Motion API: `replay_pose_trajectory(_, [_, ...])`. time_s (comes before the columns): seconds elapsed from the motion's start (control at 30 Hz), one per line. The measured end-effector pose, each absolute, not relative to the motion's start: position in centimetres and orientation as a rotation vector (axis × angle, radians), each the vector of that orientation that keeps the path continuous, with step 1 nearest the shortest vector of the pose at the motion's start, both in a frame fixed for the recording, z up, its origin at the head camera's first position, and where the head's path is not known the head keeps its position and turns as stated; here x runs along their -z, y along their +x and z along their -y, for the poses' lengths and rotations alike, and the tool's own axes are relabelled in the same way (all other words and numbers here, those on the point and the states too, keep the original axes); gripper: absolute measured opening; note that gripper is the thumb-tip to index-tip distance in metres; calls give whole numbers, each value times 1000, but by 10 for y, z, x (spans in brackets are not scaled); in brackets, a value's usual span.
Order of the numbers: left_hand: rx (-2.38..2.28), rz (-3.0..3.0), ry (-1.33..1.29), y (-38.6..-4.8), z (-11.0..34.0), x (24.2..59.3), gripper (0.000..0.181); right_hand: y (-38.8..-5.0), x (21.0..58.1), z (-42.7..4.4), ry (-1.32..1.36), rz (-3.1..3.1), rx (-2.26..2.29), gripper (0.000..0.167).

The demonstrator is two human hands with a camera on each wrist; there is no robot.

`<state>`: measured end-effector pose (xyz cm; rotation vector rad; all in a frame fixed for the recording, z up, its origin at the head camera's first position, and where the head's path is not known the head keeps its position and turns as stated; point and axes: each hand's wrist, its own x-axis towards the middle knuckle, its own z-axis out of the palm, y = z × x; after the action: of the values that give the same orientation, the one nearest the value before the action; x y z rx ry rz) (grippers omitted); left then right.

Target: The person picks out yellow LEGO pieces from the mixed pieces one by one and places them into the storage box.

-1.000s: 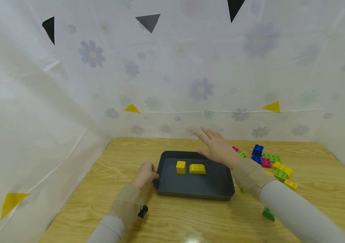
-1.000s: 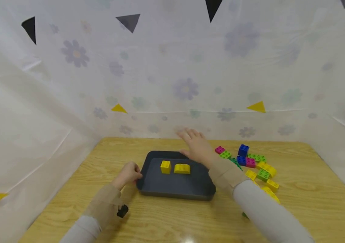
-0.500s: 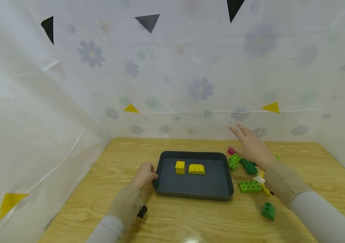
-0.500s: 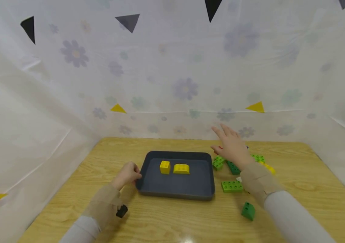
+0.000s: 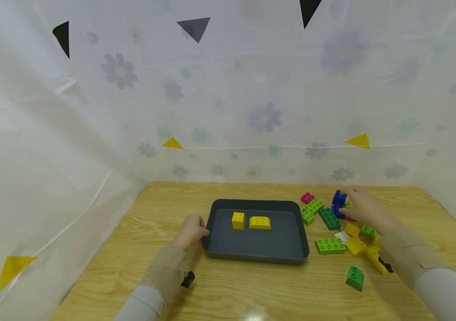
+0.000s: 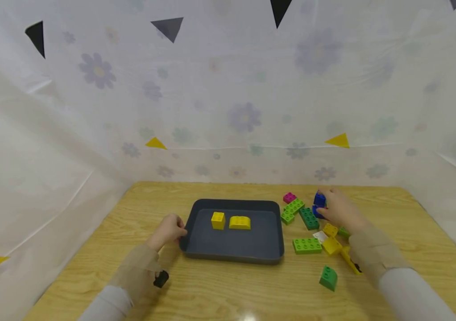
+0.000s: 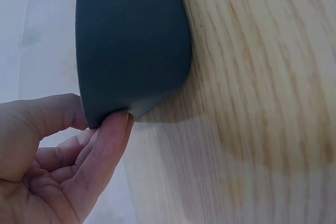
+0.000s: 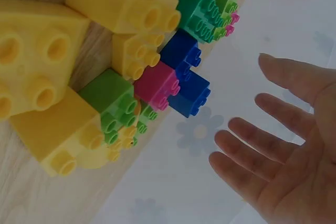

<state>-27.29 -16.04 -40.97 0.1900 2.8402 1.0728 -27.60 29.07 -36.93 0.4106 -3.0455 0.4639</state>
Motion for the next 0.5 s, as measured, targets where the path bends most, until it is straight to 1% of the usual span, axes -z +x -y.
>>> replay_pose_trajectory(0.13, [-1056, -2852, 192, -273, 161, 410, 46, -274, 374, -297, 426, 3130, -461, 39])
replay_pose_trajectory(0.23, [-1047, -2853, 185, -274, 160, 411, 46, -274, 378, -300, 460, 3178, -468, 32])
replay_pose_trajectory(0.33, [-1048, -2846, 177, -274, 160, 411, 46, -274, 384, -304, 482, 3204, -517, 17])
replay_pose_trajectory(0.37, [-1051, -2842, 174, -274, 160, 411, 46, -274, 386, -305, 478, 3218, -540, 14])
replay_pose_trajectory(0.43, [-1059, -2838, 177, -274, 160, 411, 47, -274, 389, -306, 460, 3246, -557, 12])
replay_pose_trajectory(0.5, [-1064, -2839, 188, -274, 161, 411, 48, -273, 392, -307, 428, 3271, -579, 18])
